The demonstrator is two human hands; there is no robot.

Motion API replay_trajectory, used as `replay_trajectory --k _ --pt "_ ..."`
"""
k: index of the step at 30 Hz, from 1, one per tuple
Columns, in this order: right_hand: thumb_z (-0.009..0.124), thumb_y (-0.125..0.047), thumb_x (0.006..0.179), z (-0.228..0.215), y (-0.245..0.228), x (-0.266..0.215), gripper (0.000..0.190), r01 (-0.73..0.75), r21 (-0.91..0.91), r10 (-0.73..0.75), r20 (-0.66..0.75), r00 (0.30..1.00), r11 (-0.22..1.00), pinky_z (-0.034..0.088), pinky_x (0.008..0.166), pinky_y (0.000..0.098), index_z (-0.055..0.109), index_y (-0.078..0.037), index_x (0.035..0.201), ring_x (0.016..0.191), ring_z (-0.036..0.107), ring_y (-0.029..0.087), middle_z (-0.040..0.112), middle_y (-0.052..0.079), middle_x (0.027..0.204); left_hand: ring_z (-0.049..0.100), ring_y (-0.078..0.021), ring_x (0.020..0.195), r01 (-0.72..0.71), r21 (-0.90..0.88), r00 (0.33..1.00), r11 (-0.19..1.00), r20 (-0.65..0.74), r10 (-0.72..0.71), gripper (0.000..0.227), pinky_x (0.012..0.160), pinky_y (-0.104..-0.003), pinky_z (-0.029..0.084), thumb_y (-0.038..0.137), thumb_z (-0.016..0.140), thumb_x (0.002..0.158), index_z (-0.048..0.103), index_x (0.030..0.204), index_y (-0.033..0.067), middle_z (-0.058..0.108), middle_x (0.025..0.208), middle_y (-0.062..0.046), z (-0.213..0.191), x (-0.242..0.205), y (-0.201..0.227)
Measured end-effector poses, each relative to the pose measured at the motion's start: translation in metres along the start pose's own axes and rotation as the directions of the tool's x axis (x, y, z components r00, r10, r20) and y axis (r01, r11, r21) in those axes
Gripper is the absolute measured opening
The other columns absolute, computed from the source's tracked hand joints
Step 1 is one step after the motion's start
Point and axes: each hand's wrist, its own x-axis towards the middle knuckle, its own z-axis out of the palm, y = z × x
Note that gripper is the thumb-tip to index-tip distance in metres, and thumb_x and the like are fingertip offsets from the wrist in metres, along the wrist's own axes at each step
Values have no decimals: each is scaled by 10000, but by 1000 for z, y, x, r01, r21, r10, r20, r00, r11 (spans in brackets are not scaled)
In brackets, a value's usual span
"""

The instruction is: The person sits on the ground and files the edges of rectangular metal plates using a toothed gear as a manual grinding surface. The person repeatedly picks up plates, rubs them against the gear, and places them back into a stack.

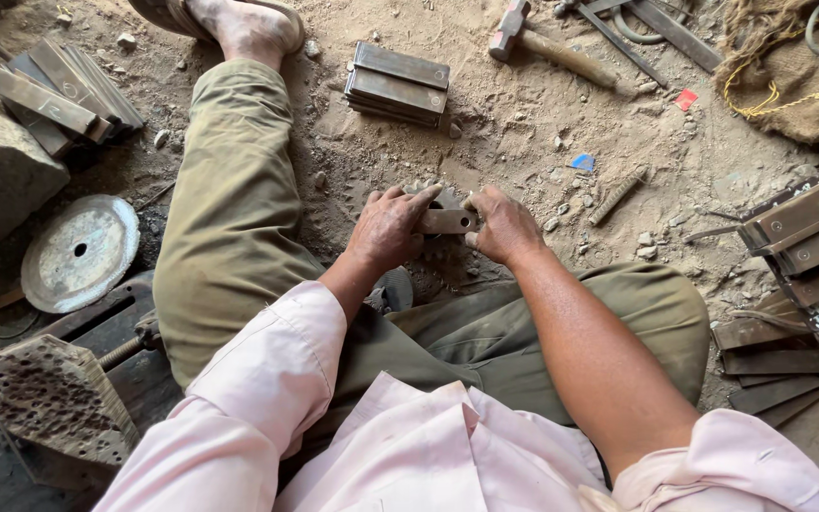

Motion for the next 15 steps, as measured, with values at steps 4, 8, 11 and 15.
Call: replay_trajectory --k 4,8,11,15 --pt "923 -229 738 10 -1 2 542 -200 135 207 -38 978 970 505 1004 435 666 -171 1212 1135 605 261 591 68 1318 537 -286 1162 248 44 966 968 -86 -243 1076 1005 -446 435 37 853 582 438 1563 188 610 1344 -189 -5 -7 6" --pt "897 -150 733 22 9 3 389 -378 309 355 131 926 873 579 902 396 752 -67 1085 1032 686 223 636 89 1337 574 -223 1160 611 -477 731 632 34 -681 1041 886 -315 567 -95 717 661 357 1603 163 572 1263 -106 -10 -25 -8" --pt "884 -87 694 26 16 1 417 -342 405 318 129 939 848 577 851 367 766 -61 1093 934 721 218 779 128 1091 703 -213 982 646 -542 682 537 94 -726 943 831 -309 560 -16 724 677 403 1553 119 726 1053 -89 -12 -36 -22" --pt "881 -38 661 26 17 2 423 -378 504 368 124 922 777 569 811 345 777 -44 1071 896 716 210 774 117 1020 703 -195 963 640 -539 681 548 68 -729 898 870 -317 552 5 702 698 424 1546 103 741 1025 -87 -10 -38 -30"
